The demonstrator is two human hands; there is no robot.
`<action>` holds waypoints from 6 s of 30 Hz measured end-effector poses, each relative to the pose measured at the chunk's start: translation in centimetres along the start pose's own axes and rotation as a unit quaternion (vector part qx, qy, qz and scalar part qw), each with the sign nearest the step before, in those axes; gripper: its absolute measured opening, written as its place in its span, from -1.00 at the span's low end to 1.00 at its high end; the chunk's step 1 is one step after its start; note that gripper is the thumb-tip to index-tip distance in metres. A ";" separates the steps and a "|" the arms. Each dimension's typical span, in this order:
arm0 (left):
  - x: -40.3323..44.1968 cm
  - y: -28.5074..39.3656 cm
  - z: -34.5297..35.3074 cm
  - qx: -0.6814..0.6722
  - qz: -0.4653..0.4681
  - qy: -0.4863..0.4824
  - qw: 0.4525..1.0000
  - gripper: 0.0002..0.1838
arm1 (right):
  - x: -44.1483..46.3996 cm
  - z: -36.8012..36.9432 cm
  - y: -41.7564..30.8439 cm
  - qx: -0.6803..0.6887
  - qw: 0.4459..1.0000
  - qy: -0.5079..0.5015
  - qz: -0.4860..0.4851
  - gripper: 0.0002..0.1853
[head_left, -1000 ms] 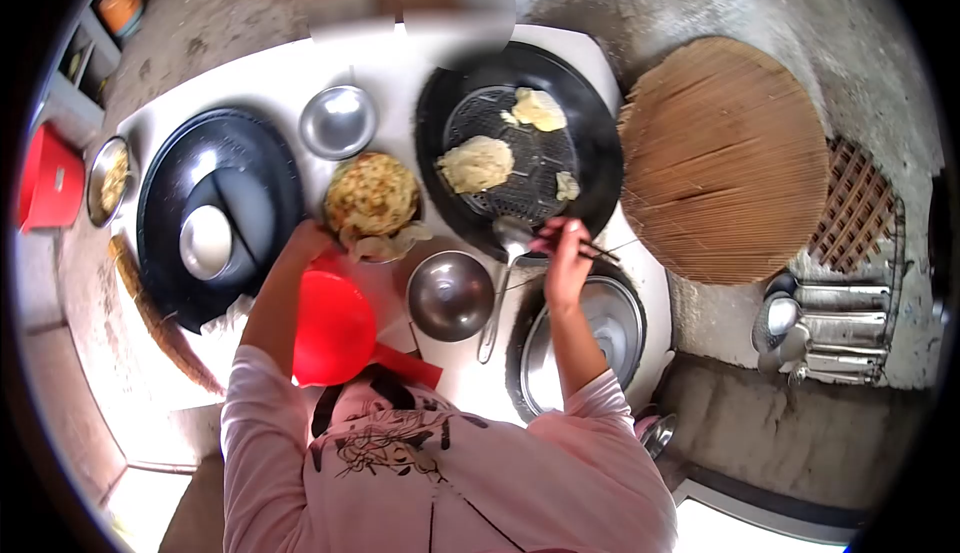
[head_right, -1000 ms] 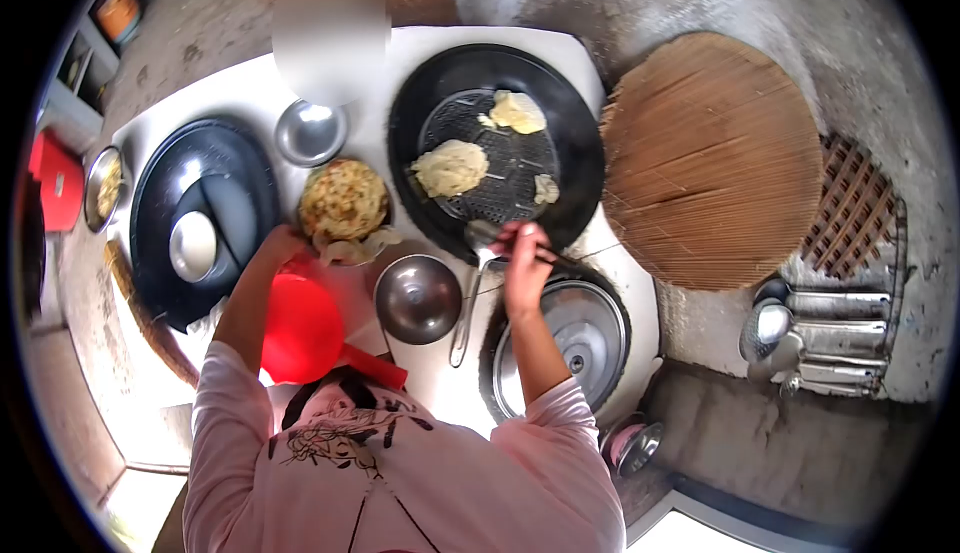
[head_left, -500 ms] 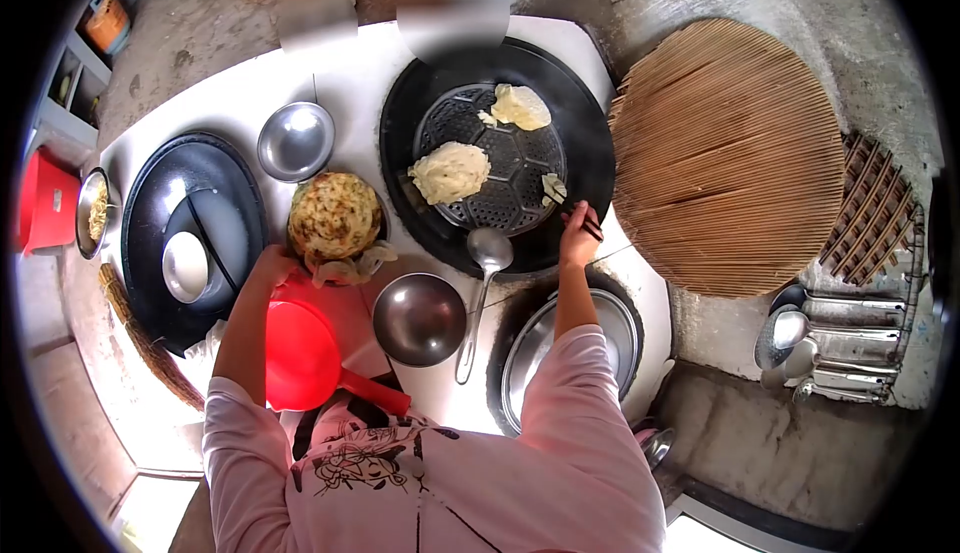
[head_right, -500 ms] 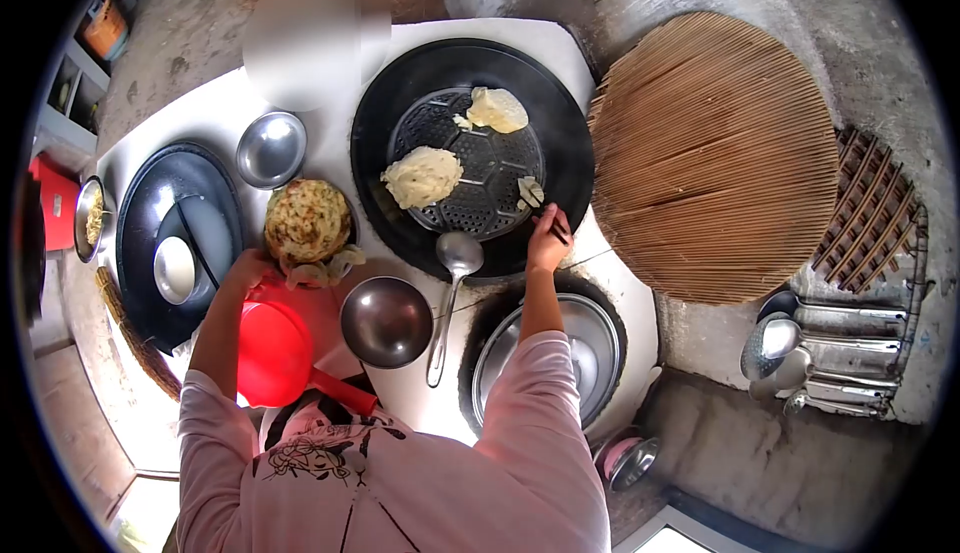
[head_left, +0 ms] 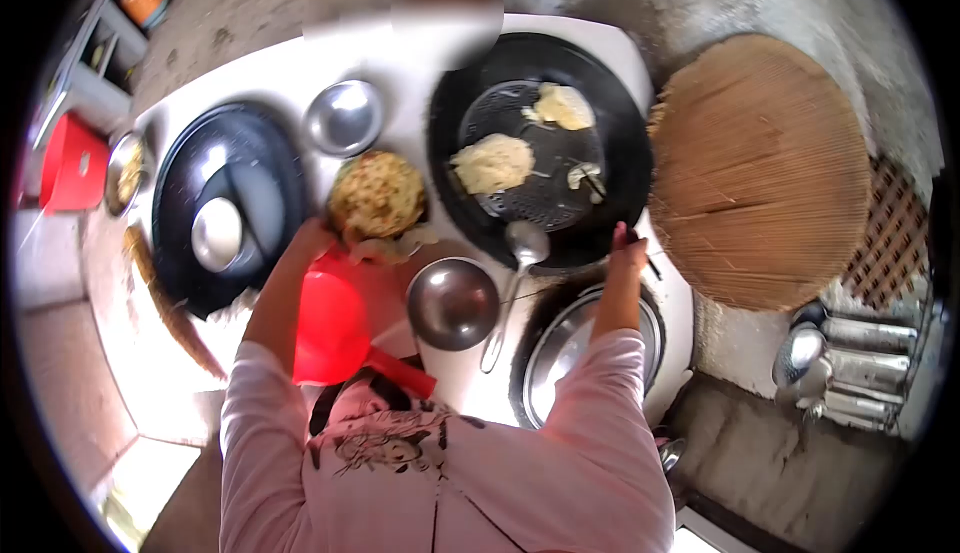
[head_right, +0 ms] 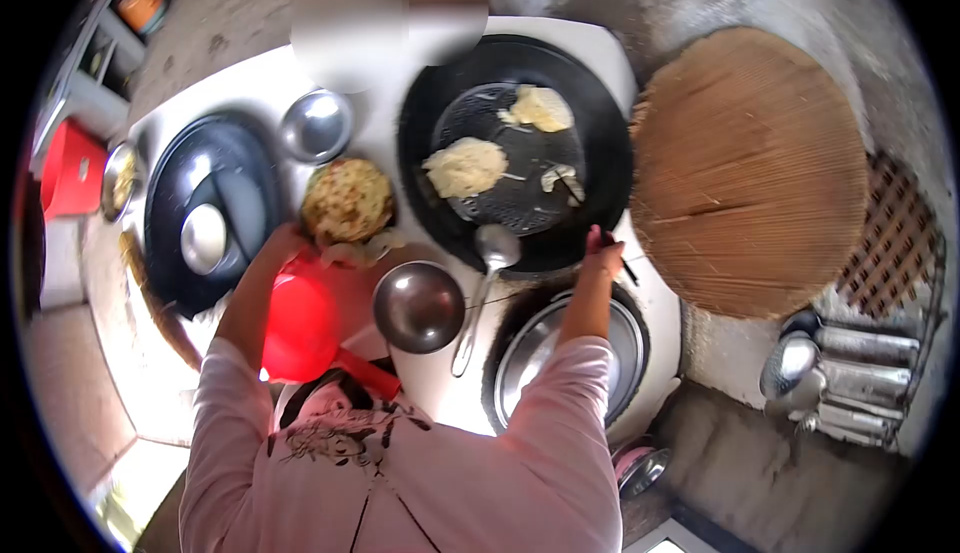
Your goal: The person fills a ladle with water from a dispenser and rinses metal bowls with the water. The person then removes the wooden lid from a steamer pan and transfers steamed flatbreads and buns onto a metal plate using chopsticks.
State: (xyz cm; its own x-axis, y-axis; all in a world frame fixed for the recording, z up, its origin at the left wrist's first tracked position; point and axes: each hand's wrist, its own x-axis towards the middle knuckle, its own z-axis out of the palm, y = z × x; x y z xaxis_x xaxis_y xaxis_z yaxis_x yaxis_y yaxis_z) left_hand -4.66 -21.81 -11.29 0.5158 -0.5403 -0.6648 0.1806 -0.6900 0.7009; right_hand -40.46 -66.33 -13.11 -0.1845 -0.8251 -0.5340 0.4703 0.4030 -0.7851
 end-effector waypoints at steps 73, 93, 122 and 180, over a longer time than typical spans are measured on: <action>0.9 -1.2 -0.3 0.102 -0.011 0.036 0.994 -0.75 | -5.4 1.3 4.0 -0.137 0.983 -0.105 0.062 -0.55; 3.9 -4.3 0.4 0.125 0.046 0.043 0.990 -0.86 | -9.6 -0.7 1.5 -0.071 0.991 -0.043 0.102 -0.57; 3.5 -3.7 0.1 0.054 0.043 0.116 0.991 -0.70 | -32.5 3.8 2.9 -0.279 0.877 -0.329 -0.212 -0.60; -19.9 -0.9 -16.8 -0.257 0.208 0.014 0.944 -0.85 | -46.0 17.7 10.7 -0.462 0.618 -0.627 -0.107 -0.85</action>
State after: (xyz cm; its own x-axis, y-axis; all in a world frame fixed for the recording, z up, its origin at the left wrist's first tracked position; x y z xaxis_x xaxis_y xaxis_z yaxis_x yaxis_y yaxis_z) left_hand -1.04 -2.38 5.65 0.6522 -0.6954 -0.3018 0.3356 -0.0920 0.9375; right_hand -11.67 -31.06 8.60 0.9290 -0.3240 -0.1787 -0.2494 -0.1918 -0.9492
